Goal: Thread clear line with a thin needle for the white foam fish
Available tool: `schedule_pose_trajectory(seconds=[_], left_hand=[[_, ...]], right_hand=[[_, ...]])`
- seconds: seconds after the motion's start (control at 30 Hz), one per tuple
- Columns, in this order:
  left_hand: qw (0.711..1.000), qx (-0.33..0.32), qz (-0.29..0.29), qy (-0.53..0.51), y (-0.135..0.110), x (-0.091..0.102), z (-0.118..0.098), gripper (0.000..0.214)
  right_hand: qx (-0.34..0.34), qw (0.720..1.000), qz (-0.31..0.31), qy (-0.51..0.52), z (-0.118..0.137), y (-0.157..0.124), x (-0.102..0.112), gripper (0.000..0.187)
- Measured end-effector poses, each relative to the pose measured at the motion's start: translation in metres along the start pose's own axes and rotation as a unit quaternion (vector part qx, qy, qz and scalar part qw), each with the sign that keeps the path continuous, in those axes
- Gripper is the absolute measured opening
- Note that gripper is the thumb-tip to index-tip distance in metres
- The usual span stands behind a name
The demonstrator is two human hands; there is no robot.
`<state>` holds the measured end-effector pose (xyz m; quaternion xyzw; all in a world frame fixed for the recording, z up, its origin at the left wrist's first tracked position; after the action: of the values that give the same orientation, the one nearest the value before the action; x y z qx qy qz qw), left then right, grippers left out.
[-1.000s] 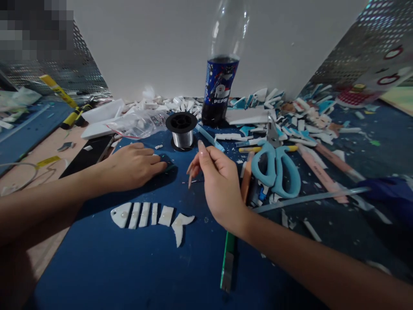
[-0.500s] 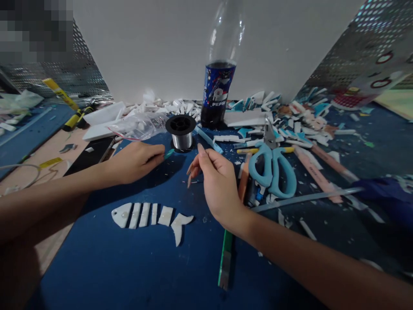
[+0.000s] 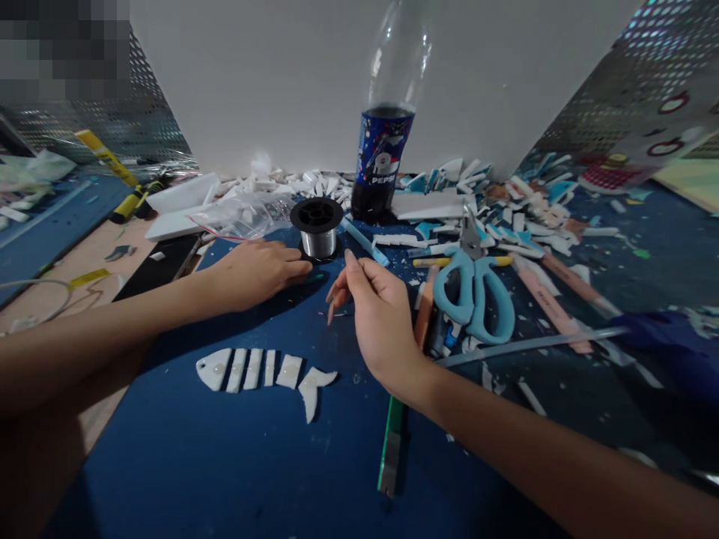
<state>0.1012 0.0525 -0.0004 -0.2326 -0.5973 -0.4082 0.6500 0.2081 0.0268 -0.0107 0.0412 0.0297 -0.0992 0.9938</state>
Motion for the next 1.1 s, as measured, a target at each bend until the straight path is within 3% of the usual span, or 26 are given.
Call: schedule_pose_trajectory(seconds=[0.17, 0.27, 0.37, 0.43, 0.5, 0.63, 0.7, 0.77, 0.93, 1.0, 1.1], left_hand=[[0.998, -0.045, -0.009, 0.05, -0.005, 0.004, -0.008, 0.027], [0.998, -0.053, -0.014, 0.042, -0.004, 0.004, -0.009, 0.019], [0.999, 0.01, -0.043, -0.032, -0.003, 0.009, 0.001, 0.017], [0.984, 0.079, -0.077, -0.14, -0.006, 0.015, 0.011, 0.015], [0.941, 0.15, -0.121, -0.278, -0.012, 0.022, 0.021, 0.014], [0.799, 0.25, -0.202, -0.508, -0.029, 0.027, 0.033, 0.021], [0.737, 0.265, -0.191, -0.592, -0.032, 0.021, 0.029, 0.022], [0.693, 0.255, -0.148, -0.658, -0.032, 0.012, 0.017, 0.02], [0.655, 0.216, -0.064, -0.722, -0.031, 0.001, -0.004, 0.018], [0.653, 0.23, -0.079, -0.718, -0.032, 0.0, 0.001, 0.021], [0.661, 0.268, -0.145, -0.685, -0.037, 0.004, 0.018, 0.029]], right_hand=[[0.002, 1.0, -0.006, -0.004, 0.0, 0.001, 0.001, 0.036], [0.009, 1.0, -0.006, -0.005, 0.001, 0.0, 0.0, 0.036], [0.009, 1.0, -0.004, 0.001, 0.001, 0.0, 0.0, 0.036], [0.006, 1.0, -0.001, 0.005, 0.0, 0.0, 0.0, 0.035], [0.005, 1.0, 0.001, 0.009, 0.0, -0.001, -0.001, 0.035], [0.018, 1.0, 0.011, -0.004, 0.007, -0.003, -0.003, 0.035], [0.038, 0.999, 0.021, -0.033, 0.013, -0.006, -0.006, 0.034], [0.069, 0.995, 0.029, -0.069, 0.02, -0.01, -0.007, 0.034], [0.156, 0.976, 0.055, -0.138, 0.034, -0.021, -0.012, 0.033], [0.161, 0.975, 0.061, -0.139, 0.034, -0.022, -0.013, 0.033], [0.154, 0.976, 0.06, -0.141, 0.032, -0.02, -0.014, 0.033]])
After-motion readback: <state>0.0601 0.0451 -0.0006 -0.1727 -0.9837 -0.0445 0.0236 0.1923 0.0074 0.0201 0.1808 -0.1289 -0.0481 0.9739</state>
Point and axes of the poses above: each hand's wrist, its own y-axis towards the middle knuckle, its own x-axis out of the back of the hand, z = x × y, the point moved 9 cm from there along y, towards the middle knuckle, and after that the axes turned 10 degrees about -z, right-handed, at the moved point
